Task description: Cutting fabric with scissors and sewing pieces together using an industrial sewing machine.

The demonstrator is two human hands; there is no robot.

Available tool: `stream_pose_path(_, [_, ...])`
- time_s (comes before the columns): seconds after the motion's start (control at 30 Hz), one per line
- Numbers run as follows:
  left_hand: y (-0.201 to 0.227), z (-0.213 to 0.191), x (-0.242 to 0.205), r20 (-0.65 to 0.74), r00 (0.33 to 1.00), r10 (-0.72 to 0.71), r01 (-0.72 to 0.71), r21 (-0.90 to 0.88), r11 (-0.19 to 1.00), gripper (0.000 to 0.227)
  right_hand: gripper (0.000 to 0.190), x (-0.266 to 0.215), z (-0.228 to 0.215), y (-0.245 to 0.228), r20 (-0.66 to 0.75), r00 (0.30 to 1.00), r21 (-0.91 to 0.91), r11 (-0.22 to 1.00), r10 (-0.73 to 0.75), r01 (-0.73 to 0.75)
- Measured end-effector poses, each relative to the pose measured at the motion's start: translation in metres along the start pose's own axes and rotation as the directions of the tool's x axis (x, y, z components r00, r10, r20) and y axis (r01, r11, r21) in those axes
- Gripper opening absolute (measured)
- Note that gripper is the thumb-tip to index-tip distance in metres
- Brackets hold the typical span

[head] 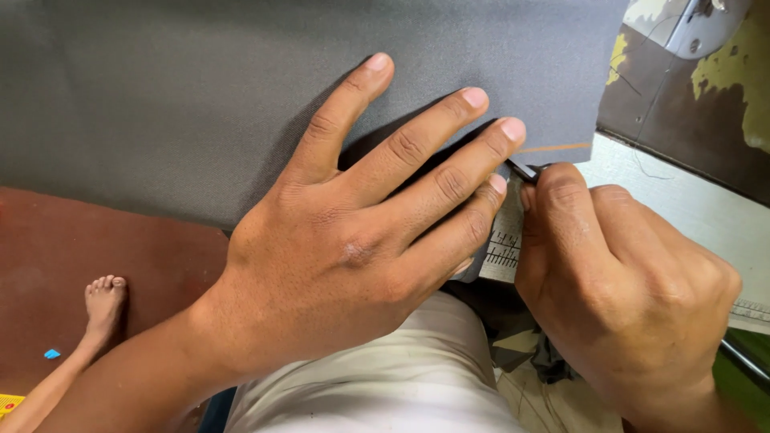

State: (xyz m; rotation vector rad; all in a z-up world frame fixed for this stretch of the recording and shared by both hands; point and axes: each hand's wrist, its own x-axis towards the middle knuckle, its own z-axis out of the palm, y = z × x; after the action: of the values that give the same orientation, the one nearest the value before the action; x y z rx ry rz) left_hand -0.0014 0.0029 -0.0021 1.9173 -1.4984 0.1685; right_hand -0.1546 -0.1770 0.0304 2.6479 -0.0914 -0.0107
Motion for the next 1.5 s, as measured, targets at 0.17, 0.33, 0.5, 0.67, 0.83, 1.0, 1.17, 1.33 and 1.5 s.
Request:
stream_pose_path(0.17, [0.0016, -0.0013, 0.0013, 0.037, 0.999, -0.027, 0.028, -0.028, 0.999, 0.022, 0.021, -0.0002, 0.0014, 0.0010, 0.015, 1.000, 0.019, 1.000, -0.005, 0.004])
stream_pose_path(0.33, [0.0019, -0.0037, 0.0036, 0.067, 0.997, -0.033, 0.036, -0.040, 0.999, 0.021, 0.025, 0.0005, 0.0012, 0.0015, 0.033, 0.999, 0.022, 1.000, -0.008, 0.007])
stream_pose_path(0.5, [0.0031, -0.0032, 0.0031, 0.061, 0.997, -0.041, 0.043, -0.032, 0.999, 0.019, 0.027, 0.0009, 0.0014, 0.0025, 0.052, 0.999, 0.001, 1.000, -0.010, 0.010])
stream_pose_path(0.67, [0.0029, -0.0038, 0.0025, 0.071, 0.997, -0.028, 0.031, -0.030, 0.999, 0.019, 0.029, 0.0013, 0.0000, 0.0009, 0.079, 0.997, -0.030, 0.999, -0.010, 0.012])
stream_pose_path(0.83, [0.0037, -0.0040, 0.0035, 0.066, 0.998, -0.024, 0.025, -0.022, 0.999, 0.018, 0.034, 0.0021, 0.0011, 0.0012, 0.068, 0.998, 0.007, 1.000, 0.000, 0.000])
stream_pose_path(1.0, [0.0033, -0.0047, 0.0042, 0.067, 0.997, -0.029, 0.030, -0.012, 0.999, 0.018, 0.030, 0.0045, 0.0018, 0.0028, 0.083, 0.997, 0.025, 1.000, 0.007, -0.009])
stream_pose_path(1.17, [0.0030, -0.0032, 0.0046, 0.041, 0.998, -0.039, 0.040, -0.024, 0.999, 0.021, 0.032, 0.0067, -0.0002, 0.0004, 0.068, 0.998, 0.038, 0.999, 0.008, -0.010])
stream_pose_path(1.33, [0.0024, -0.0031, 0.0048, 0.042, 0.998, -0.041, 0.043, -0.028, 0.999, 0.022, 0.034, 0.0068, -0.0002, -0.0010, 0.052, 0.999, 0.020, 1.000, 0.001, -0.002])
stream_pose_path(1.5, [0.0022, -0.0044, 0.0050, 0.071, 0.997, -0.037, 0.040, -0.029, 0.999, 0.022, 0.031, 0.0089, -0.0042, -0.0024, 0.105, 0.994, -0.060, 0.997, -0.032, 0.039])
